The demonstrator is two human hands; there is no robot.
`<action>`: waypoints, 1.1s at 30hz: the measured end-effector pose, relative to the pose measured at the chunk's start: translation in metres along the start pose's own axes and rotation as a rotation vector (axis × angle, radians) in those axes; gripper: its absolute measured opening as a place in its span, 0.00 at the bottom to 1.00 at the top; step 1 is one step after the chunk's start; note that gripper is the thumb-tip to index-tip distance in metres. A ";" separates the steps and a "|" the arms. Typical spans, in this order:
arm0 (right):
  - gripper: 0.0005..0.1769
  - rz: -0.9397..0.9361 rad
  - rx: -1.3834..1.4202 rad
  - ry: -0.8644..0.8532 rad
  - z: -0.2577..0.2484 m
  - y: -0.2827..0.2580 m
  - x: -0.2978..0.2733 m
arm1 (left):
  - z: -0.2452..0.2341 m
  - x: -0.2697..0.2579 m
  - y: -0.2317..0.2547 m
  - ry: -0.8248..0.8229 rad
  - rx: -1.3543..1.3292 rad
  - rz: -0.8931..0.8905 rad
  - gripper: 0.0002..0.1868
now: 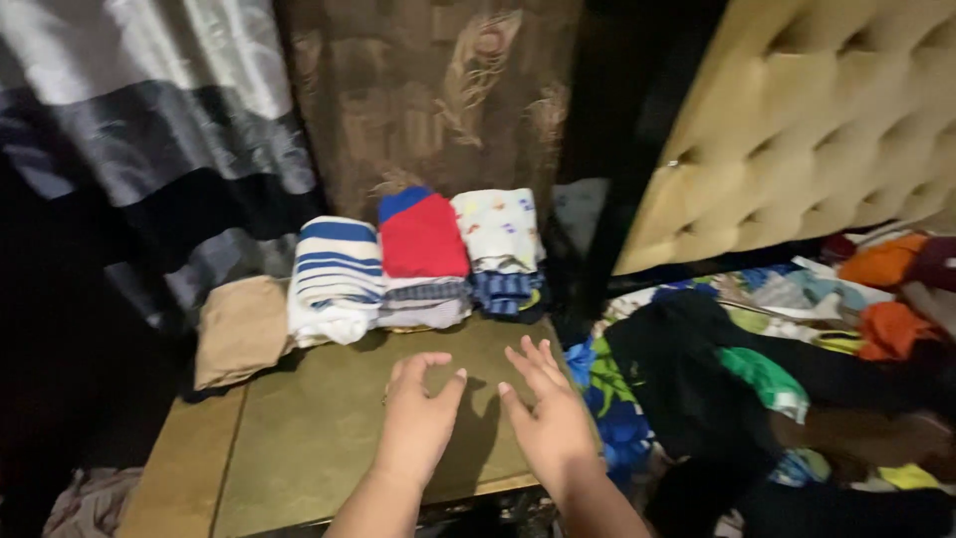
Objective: The person folds several pieces of clothing by hand on a small table, including a patterned white cloth, beige shorts, a blue-and-white striped shirt, and a yellow shirt with a soccer ball graphic. Each item is smoothed, folded into a compact rectangle, and placed in a growing stack.
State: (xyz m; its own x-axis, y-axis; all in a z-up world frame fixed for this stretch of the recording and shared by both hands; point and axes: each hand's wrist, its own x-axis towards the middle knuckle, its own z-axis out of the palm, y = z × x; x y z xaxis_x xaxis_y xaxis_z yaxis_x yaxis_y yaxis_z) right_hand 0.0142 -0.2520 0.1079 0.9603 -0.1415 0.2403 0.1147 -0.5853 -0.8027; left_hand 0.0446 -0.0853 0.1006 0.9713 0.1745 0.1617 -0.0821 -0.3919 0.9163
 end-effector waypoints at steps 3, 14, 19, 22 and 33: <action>0.26 0.004 -0.016 0.035 -0.031 0.015 0.003 | 0.029 -0.001 0.016 -0.050 0.011 0.045 0.17; 0.24 0.044 -0.027 0.320 -0.146 0.086 0.029 | 0.150 -0.001 0.090 -0.206 0.012 0.144 0.16; 0.19 -0.078 -0.242 0.494 -0.183 0.138 0.039 | 0.204 -0.003 0.102 -0.252 -0.015 0.294 0.15; 0.15 0.023 -0.224 0.552 -0.201 0.170 0.046 | 0.227 -0.006 0.107 -0.308 -0.025 0.296 0.15; 0.10 0.054 -0.800 0.372 -0.271 0.270 0.125 | 0.272 -0.005 0.121 -0.431 0.045 0.189 0.16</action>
State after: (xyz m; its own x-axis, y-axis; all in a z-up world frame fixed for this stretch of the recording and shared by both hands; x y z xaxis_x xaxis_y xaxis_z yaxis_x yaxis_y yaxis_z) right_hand 0.0963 -0.6438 0.0692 0.7983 -0.3544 0.4870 -0.2750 -0.9338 -0.2287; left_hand 0.0905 -0.3791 0.1114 0.9453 -0.2904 0.1486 -0.2656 -0.4210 0.8673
